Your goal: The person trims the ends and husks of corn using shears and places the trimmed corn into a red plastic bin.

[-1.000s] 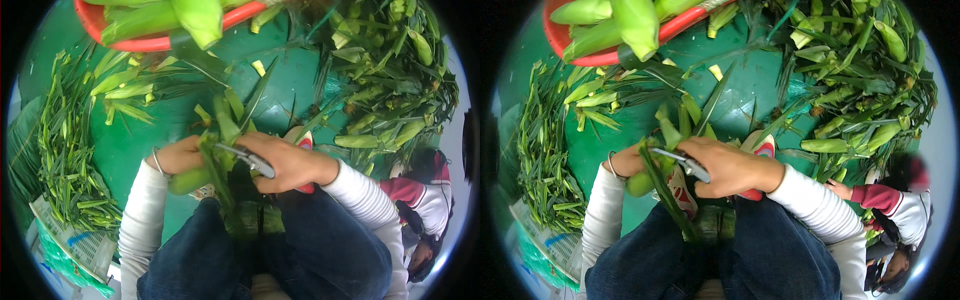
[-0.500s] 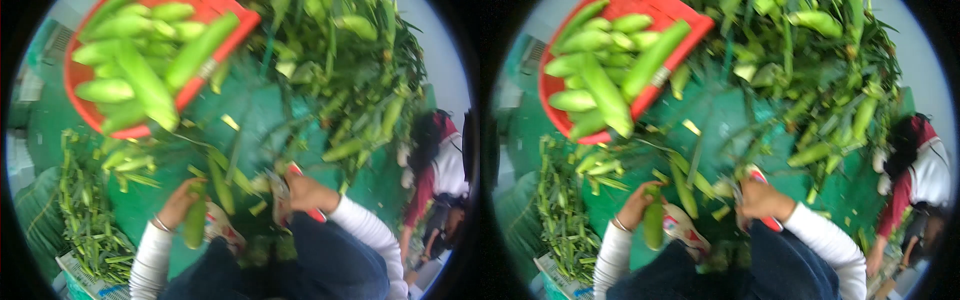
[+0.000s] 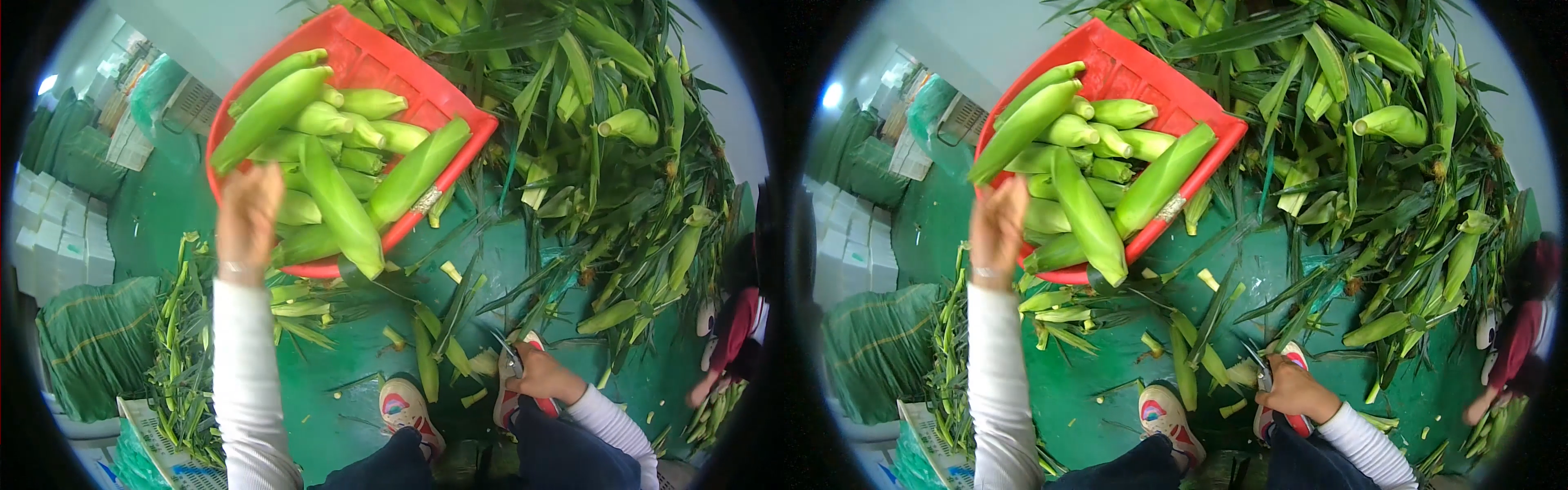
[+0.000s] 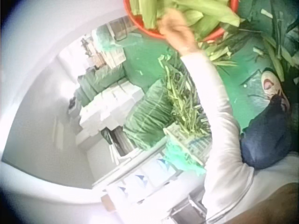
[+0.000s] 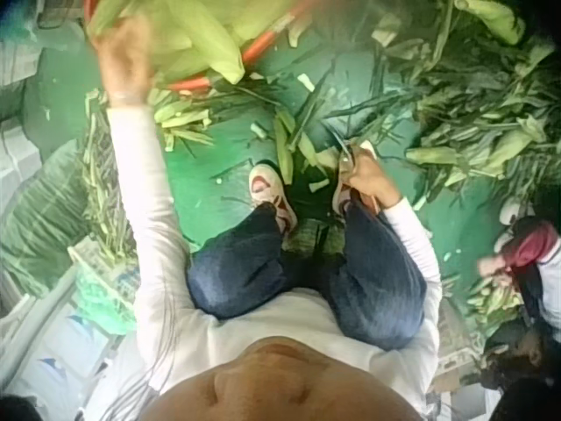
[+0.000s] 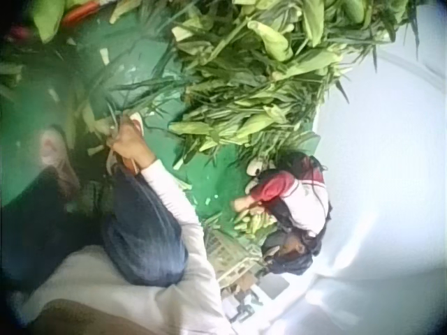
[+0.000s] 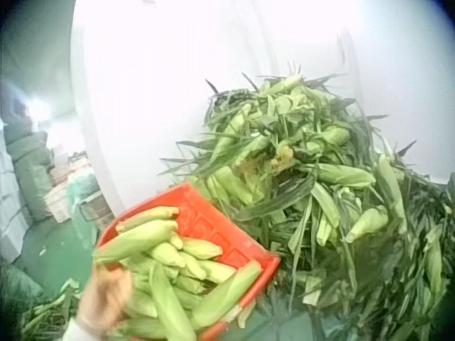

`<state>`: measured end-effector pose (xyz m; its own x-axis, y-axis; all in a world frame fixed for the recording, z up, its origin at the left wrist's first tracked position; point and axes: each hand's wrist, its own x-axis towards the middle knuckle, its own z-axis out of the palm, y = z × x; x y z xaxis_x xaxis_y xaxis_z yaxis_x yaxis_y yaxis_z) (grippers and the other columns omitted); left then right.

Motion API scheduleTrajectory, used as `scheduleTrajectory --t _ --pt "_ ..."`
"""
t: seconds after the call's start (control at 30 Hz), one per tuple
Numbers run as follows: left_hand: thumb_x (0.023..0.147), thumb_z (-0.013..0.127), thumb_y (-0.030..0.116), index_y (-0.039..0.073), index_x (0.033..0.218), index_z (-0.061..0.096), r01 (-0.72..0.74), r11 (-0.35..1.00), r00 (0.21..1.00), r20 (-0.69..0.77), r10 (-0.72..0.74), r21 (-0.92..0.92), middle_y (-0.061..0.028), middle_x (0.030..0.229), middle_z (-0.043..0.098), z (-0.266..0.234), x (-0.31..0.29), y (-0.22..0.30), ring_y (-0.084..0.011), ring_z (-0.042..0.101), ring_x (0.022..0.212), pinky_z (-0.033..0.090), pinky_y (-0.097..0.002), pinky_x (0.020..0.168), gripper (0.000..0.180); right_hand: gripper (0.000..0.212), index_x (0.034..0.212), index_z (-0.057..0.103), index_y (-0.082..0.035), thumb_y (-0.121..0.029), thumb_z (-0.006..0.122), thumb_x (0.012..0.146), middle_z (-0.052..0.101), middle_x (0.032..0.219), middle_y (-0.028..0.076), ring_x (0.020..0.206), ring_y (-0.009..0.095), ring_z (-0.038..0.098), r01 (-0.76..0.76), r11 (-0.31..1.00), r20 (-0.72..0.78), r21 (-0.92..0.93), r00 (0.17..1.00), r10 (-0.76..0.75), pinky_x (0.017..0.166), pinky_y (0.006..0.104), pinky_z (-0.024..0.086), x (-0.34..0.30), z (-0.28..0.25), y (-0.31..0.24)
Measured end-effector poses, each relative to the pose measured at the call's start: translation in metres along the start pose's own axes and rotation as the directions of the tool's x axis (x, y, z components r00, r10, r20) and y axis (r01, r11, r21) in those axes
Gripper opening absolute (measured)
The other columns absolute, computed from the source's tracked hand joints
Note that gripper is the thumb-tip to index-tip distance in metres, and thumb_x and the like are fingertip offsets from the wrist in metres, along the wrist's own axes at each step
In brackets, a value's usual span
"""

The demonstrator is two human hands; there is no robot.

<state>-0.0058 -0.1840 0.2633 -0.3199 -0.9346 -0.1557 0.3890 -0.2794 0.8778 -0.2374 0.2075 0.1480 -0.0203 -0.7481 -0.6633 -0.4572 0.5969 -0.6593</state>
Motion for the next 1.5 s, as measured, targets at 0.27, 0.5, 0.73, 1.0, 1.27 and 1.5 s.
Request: scheduleTrajectory --t 0.27,0.5,0.73,1.0,1.27,1.5 --pt "0.078 0.065 0.001 0.002 0.110 0.060 -0.492 -0.183 0.792 0.525 0.311 0.851 -0.0184 0.109 0.058 -0.087 -0.078 -0.139 -0.0369 0.052 0.106 0.042 -0.0415 0.090 0.032 0.052 0.106 0.049 0.007 -0.024 0.066 0.069 0.058 0.094 0.028 0.087 0.037 0.059 0.096 0.982 -0.262 0.165 0.964 -0.050 0.077 0.0431 0.047 0.015 -0.006 0.046" --pt "0.084 0.059 0.003 0.002 0.092 0.056 -0.339 0.111 0.941 0.337 0.035 0.934 -0.0112 0.084 0.054 -0.125 -0.149 -0.154 -0.0247 0.049 0.077 0.043 -0.0344 0.076 0.009 0.047 0.113 0.045 -0.004 -0.014 0.066 0.072 0.058 0.083 0.009 0.069 0.019 0.057 0.244 0.969 -0.972 0.039 0.234 -0.020 0.064 0.0332 0.049 -0.029 -0.141 0.040" --pt "0.085 0.056 0.007 -0.001 0.090 0.057 -0.495 0.092 0.519 0.379 -0.766 0.864 -0.0102 0.075 0.060 -0.127 -0.215 -0.188 -0.0192 0.058 0.066 0.048 -0.0322 0.062 0.009 0.057 0.110 0.041 0.005 -0.024 0.072 0.071 0.061 0.092 0.028 0.086 0.043 0.060 -0.128 0.991 -0.999 0.045 -0.016 0.043 0.076 0.0449 0.048 -0.025 -0.310 0.005" --pt "0.088 0.054 0.003 0.000 0.115 0.053 0.346 0.842 0.839 0.266 -0.476 0.415 -0.0151 0.098 0.064 0.040 -0.189 -0.141 -0.0223 0.063 0.088 0.051 -0.0334 0.079 0.026 0.042 0.111 0.042 -0.004 -0.005 0.066 0.077 0.052 0.094 0.005 0.081 0.011 0.050 0.584 0.766 -0.934 0.269 0.354 0.058 0.067 0.0275 0.045 -0.026 -0.093 -0.021" --pt "0.081 0.055 0.005 0.003 0.134 0.035 0.506 0.845 0.833 0.156 -0.530 0.169 -0.0153 0.109 0.057 0.062 -0.191 -0.180 -0.0258 0.063 0.085 0.053 -0.0347 0.068 0.057 0.068 0.127 0.037 -0.001 -0.011 0.074 0.070 0.058 0.099 0.011 0.088 0.023 0.060 0.497 0.843 -0.350 0.206 0.842 -0.411 0.078 0.0324 0.049 -0.021 -0.013 -0.024" --pt "0.085 0.052 0.045 0.004 0.128 0.044 0.925 0.374 0.339 0.317 -0.886 0.058 -0.0182 0.099 0.058 -0.030 -0.224 -0.166 -0.0226 0.056 0.060 0.042 -0.0277 0.042 0.061 0.063 0.127 0.042 0.003 -0.013 0.061 0.069 0.055 0.104 0.018 0.091 0.025 0.058 0.327 0.943 -0.181 0.056 0.932 -0.313 0.080 0.0329 0.047 0.012 -0.048 -0.004"
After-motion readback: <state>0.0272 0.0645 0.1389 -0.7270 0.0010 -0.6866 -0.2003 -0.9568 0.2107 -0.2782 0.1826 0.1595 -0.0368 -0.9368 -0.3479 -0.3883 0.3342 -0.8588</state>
